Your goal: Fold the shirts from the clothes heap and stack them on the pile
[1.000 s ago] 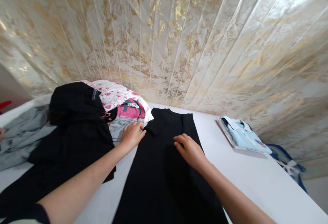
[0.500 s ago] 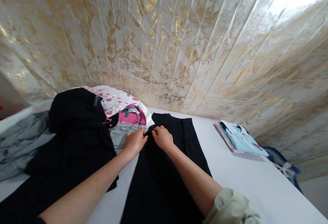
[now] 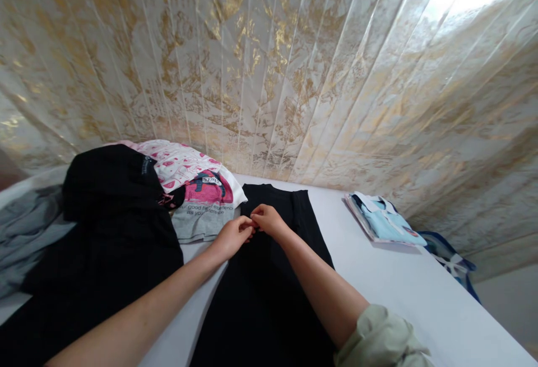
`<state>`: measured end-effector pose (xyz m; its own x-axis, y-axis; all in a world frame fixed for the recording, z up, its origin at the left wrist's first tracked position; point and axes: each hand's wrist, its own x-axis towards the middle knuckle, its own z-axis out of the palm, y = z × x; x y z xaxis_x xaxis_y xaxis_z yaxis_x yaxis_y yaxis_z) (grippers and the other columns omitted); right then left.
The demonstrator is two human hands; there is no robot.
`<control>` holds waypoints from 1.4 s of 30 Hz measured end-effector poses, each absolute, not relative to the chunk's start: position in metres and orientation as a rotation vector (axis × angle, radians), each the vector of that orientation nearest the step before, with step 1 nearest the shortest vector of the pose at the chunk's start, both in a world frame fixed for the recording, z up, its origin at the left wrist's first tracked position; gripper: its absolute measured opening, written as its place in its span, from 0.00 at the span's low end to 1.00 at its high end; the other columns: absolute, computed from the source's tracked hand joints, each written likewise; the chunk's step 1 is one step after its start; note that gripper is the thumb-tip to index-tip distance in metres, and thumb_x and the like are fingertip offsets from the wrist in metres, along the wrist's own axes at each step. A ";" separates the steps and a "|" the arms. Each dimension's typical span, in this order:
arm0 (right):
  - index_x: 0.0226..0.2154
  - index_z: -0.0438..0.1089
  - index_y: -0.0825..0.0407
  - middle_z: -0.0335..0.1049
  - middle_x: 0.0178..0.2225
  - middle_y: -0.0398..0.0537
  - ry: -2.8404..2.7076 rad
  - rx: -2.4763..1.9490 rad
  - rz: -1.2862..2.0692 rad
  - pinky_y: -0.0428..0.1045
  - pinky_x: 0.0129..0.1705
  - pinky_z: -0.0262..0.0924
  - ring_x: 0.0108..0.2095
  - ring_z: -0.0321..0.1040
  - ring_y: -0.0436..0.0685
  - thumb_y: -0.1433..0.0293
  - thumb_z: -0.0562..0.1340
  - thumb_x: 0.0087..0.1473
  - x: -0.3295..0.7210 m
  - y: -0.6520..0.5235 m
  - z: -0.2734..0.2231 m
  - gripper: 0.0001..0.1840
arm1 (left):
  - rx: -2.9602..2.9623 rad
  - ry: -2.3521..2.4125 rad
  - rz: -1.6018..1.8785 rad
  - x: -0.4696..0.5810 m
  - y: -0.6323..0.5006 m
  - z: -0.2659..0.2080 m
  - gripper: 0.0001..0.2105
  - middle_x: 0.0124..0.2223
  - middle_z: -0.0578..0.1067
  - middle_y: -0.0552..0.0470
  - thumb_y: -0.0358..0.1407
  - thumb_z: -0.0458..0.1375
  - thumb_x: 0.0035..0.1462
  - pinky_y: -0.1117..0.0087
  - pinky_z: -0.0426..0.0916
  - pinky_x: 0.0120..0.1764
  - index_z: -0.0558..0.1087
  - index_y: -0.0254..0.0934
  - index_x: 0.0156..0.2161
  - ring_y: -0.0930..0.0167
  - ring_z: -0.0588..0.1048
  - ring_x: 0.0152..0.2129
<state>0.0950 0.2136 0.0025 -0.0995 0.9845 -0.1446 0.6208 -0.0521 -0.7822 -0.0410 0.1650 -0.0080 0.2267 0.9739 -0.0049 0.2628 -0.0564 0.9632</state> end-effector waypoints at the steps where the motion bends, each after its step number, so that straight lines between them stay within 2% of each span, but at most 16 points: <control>1: 0.32 0.70 0.54 0.70 0.24 0.41 -1.753 -1.691 1.002 0.42 0.25 0.59 0.23 0.67 0.47 0.74 0.60 0.52 0.098 0.213 0.002 0.03 | 1.579 1.312 0.929 -0.044 0.166 -0.007 0.06 0.32 0.75 0.52 0.33 0.53 0.52 0.69 0.70 0.33 0.69 0.36 0.35 0.70 0.75 0.29; 4: 0.33 0.70 0.53 0.71 0.26 0.41 -1.789 -1.662 0.914 0.43 0.28 0.60 0.26 0.68 0.48 0.75 0.61 0.51 0.102 0.209 0.004 0.05 | 1.761 1.633 0.948 -0.055 0.170 -0.004 0.04 0.31 0.73 0.52 0.33 0.55 0.52 0.68 0.68 0.35 0.66 0.37 0.35 0.69 0.74 0.30; 7: 0.33 0.71 0.53 0.73 0.30 0.43 -1.877 -1.636 0.756 0.44 0.33 0.60 0.31 0.69 0.50 0.75 0.61 0.49 0.097 0.204 0.009 0.06 | 1.799 1.792 0.870 -0.065 0.173 -0.002 0.09 0.32 0.73 0.50 0.37 0.56 0.53 0.68 0.67 0.34 0.65 0.35 0.38 0.67 0.74 0.31; 10: 0.33 0.72 0.53 0.74 0.31 0.45 -1.942 -1.630 0.717 0.45 0.35 0.59 0.33 0.69 0.51 0.73 0.60 0.51 0.086 0.201 0.013 0.06 | 1.796 1.734 0.765 -0.070 0.175 -0.004 0.11 0.28 0.72 0.53 0.38 0.55 0.54 0.69 0.65 0.31 0.65 0.34 0.40 0.66 0.74 0.28; 12: 0.32 0.72 0.53 0.74 0.31 0.46 -1.962 -1.651 0.742 0.45 0.34 0.59 0.33 0.69 0.52 0.69 0.59 0.53 0.077 0.201 0.014 0.06 | 1.813 1.662 0.743 -0.070 0.177 -0.006 0.07 0.25 0.72 0.54 0.35 0.55 0.53 0.69 0.64 0.30 0.67 0.35 0.37 0.66 0.74 0.27; 14: 0.30 0.71 0.53 0.73 0.30 0.47 -1.968 -1.690 0.739 0.46 0.34 0.60 0.33 0.69 0.53 0.64 0.59 0.55 0.070 0.204 0.014 0.10 | 1.833 1.602 0.772 -0.068 0.178 -0.009 0.02 0.27 0.74 0.53 0.31 0.54 0.51 0.70 0.64 0.33 0.68 0.36 0.33 0.67 0.74 0.29; 17: 0.28 0.69 0.53 0.71 0.27 0.47 -1.879 -1.737 0.805 0.46 0.31 0.61 0.30 0.69 0.53 0.60 0.61 0.52 0.065 0.212 0.010 0.12 | 1.777 1.441 0.912 -0.061 0.178 -0.013 0.04 0.32 0.76 0.51 0.30 0.52 0.51 0.70 0.66 0.36 0.69 0.35 0.32 0.68 0.75 0.32; 21: 0.29 0.67 0.54 0.65 0.21 0.39 -1.657 -1.740 1.026 0.43 0.23 0.61 0.21 0.64 0.48 0.72 0.64 0.47 0.071 0.221 0.006 0.04 | 1.578 1.240 0.936 -0.049 0.170 -0.015 0.11 0.27 0.73 0.54 0.37 0.53 0.52 0.72 0.65 0.25 0.71 0.33 0.37 0.71 0.72 0.23; 24: 0.32 0.67 0.54 0.64 0.22 0.38 -1.583 -1.728 1.011 0.41 0.21 0.61 0.21 0.63 0.46 0.75 0.61 0.49 0.088 0.223 0.012 0.04 | 1.567 1.192 0.935 -0.043 0.161 -0.009 0.17 0.29 0.73 0.53 0.43 0.54 0.53 0.74 0.63 0.22 0.72 0.33 0.43 0.74 0.69 0.20; 28: 0.34 0.67 0.54 0.66 0.26 0.40 -1.509 -1.735 0.937 0.39 0.22 0.61 0.23 0.63 0.45 0.72 0.59 0.53 0.128 0.223 0.021 0.04 | 1.716 1.198 0.906 -0.037 0.146 0.006 0.16 0.32 0.73 0.52 0.43 0.54 0.53 0.73 0.63 0.25 0.73 0.35 0.42 0.73 0.69 0.22; 32: 0.33 0.68 0.53 0.67 0.26 0.42 -1.486 -1.808 0.840 0.42 0.25 0.61 0.26 0.65 0.48 0.71 0.60 0.53 0.169 0.217 0.020 0.04 | 1.920 1.141 0.674 -0.028 0.124 0.014 0.12 0.32 0.73 0.53 0.40 0.55 0.52 0.72 0.65 0.32 0.74 0.38 0.40 0.71 0.71 0.27; 36: 0.32 0.70 0.51 0.71 0.31 0.45 -1.686 -1.980 0.491 0.46 0.32 0.58 0.34 0.68 0.54 0.67 0.61 0.52 0.186 0.200 0.010 0.05 | 2.095 1.146 0.392 -0.022 0.097 0.020 0.16 0.40 0.74 0.49 0.41 0.57 0.51 0.68 0.66 0.39 0.73 0.41 0.45 0.66 0.73 0.35; 39: 0.38 0.70 0.48 0.73 0.36 0.46 -1.837 -2.036 0.284 0.47 0.34 0.57 0.38 0.68 0.55 0.66 0.58 0.55 0.185 0.188 0.005 0.09 | 2.151 1.267 0.291 -0.019 0.084 0.025 0.19 0.45 0.75 0.47 0.39 0.59 0.49 0.65 0.65 0.44 0.70 0.44 0.49 0.61 0.74 0.42; 42: 0.45 0.68 0.47 0.72 0.39 0.46 -1.876 -2.022 0.263 0.46 0.34 0.56 0.39 0.68 0.55 0.68 0.57 0.57 0.183 0.182 0.002 0.13 | 2.155 1.344 0.216 -0.018 0.079 0.026 0.21 0.43 0.77 0.47 0.36 0.59 0.48 0.64 0.66 0.44 0.68 0.46 0.50 0.59 0.75 0.42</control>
<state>0.1827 0.1824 0.0024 0.0969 0.9890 0.1115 0.9204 -0.0464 -0.3883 -0.0177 0.0792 0.0264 0.4781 0.8629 -0.1637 0.7682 -0.3205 0.5542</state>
